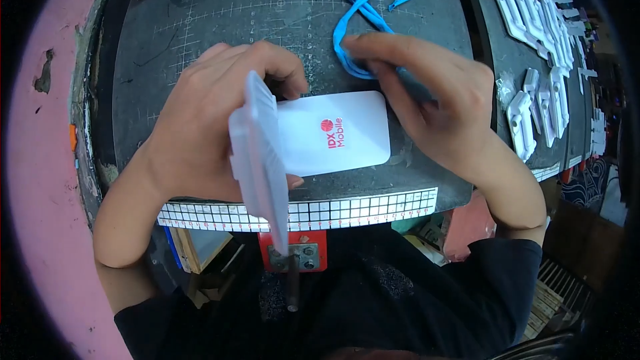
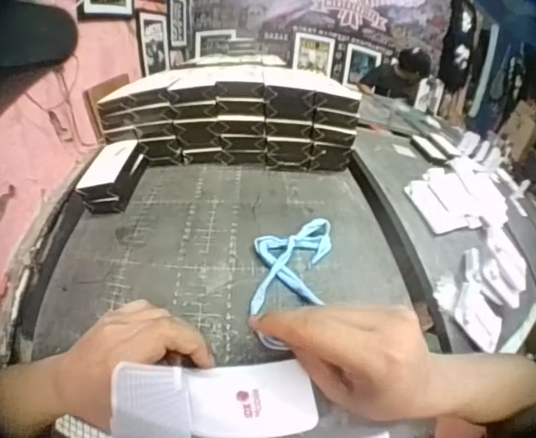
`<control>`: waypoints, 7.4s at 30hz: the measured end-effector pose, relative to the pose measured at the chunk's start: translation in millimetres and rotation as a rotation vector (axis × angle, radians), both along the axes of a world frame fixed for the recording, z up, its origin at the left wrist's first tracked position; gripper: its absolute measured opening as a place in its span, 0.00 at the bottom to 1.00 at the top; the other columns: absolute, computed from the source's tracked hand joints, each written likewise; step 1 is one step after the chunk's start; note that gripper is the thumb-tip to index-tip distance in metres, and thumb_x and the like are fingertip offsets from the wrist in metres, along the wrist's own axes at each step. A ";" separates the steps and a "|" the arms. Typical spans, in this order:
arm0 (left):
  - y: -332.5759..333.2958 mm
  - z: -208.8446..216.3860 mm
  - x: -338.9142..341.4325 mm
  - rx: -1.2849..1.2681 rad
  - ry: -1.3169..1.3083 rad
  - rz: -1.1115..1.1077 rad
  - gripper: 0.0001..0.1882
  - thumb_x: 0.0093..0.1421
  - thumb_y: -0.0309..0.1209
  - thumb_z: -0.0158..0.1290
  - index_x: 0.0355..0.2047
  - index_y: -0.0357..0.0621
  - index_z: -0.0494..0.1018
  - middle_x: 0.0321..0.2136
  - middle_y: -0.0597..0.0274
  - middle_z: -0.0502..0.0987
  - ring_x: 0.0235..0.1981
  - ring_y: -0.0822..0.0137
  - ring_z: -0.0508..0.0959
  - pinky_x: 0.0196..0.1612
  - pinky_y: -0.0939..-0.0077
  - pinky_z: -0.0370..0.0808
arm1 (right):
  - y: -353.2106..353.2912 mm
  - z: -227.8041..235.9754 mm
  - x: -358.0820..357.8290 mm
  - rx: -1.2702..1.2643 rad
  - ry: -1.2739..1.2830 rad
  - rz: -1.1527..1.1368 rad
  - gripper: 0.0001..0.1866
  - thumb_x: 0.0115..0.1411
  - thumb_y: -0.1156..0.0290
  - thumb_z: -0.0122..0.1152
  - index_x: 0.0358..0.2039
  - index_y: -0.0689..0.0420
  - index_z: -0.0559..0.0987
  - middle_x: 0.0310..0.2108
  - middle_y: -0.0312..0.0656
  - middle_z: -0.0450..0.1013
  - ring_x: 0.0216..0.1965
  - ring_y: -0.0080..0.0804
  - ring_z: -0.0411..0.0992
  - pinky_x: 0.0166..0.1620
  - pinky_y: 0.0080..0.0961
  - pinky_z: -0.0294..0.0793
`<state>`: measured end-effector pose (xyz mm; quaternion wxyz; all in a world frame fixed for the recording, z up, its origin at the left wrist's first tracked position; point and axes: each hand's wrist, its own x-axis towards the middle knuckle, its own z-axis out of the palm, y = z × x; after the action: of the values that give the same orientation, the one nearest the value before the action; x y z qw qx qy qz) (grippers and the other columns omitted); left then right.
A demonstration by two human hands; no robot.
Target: Assembling and packaging white plastic promotional items or stands labeled 'IDX Mobile'.
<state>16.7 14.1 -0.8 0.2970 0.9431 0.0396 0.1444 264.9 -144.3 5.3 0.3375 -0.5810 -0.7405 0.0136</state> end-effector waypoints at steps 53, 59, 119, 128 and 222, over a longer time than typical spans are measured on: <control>15.4 -6.7 9.9 -0.053 -0.064 -0.109 0.29 0.33 0.43 0.80 0.37 0.43 0.86 0.34 0.61 0.80 0.34 0.59 0.81 0.38 0.65 0.76 | -16.6 -10.5 -19.9 -0.073 0.113 0.301 0.39 0.47 0.70 0.88 0.58 0.65 0.77 0.50 0.50 0.85 0.41 0.48 0.81 0.45 0.41 0.82; 14.1 -3.8 10.8 -0.050 -0.053 -0.093 0.26 0.38 0.42 0.76 0.38 0.43 0.88 0.33 0.61 0.81 0.33 0.58 0.81 0.38 0.65 0.74 | -17.0 -10.7 -19.0 -0.081 0.168 0.285 0.38 0.46 0.69 0.87 0.57 0.64 0.80 0.50 0.47 0.86 0.41 0.47 0.81 0.43 0.39 0.82; 4.1 -2.8 5.1 -0.120 0.004 0.007 0.28 0.32 0.46 0.82 0.31 0.44 0.86 0.34 0.62 0.80 0.37 0.61 0.79 0.40 0.66 0.72 | -18.1 -2.6 -16.7 -0.069 0.077 0.213 0.36 0.41 0.65 0.92 0.50 0.64 0.85 0.41 0.44 0.85 0.39 0.42 0.80 0.42 0.36 0.80; 3.9 -0.8 4.3 -0.105 0.026 0.015 0.29 0.32 0.48 0.83 0.33 0.45 0.88 0.34 0.63 0.80 0.38 0.61 0.79 0.40 0.66 0.73 | -17.3 -2.7 -13.3 -0.097 0.157 0.220 0.37 0.41 0.66 0.94 0.50 0.66 0.83 0.41 0.47 0.85 0.39 0.42 0.81 0.43 0.36 0.78; 5.1 8.4 5.3 -0.091 0.105 0.023 0.29 0.33 0.50 0.80 0.36 0.51 0.92 0.33 0.68 0.82 0.35 0.65 0.79 0.42 0.68 0.71 | -8.0 -10.9 -6.9 -0.198 0.023 0.156 0.13 0.49 0.72 0.79 0.36 0.55 0.85 0.37 0.41 0.76 0.33 0.40 0.72 0.38 0.35 0.68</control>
<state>22.0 19.2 7.6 0.3356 0.9343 0.0725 0.0963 258.0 -152.2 -5.7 0.2848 -0.5518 -0.7747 0.1193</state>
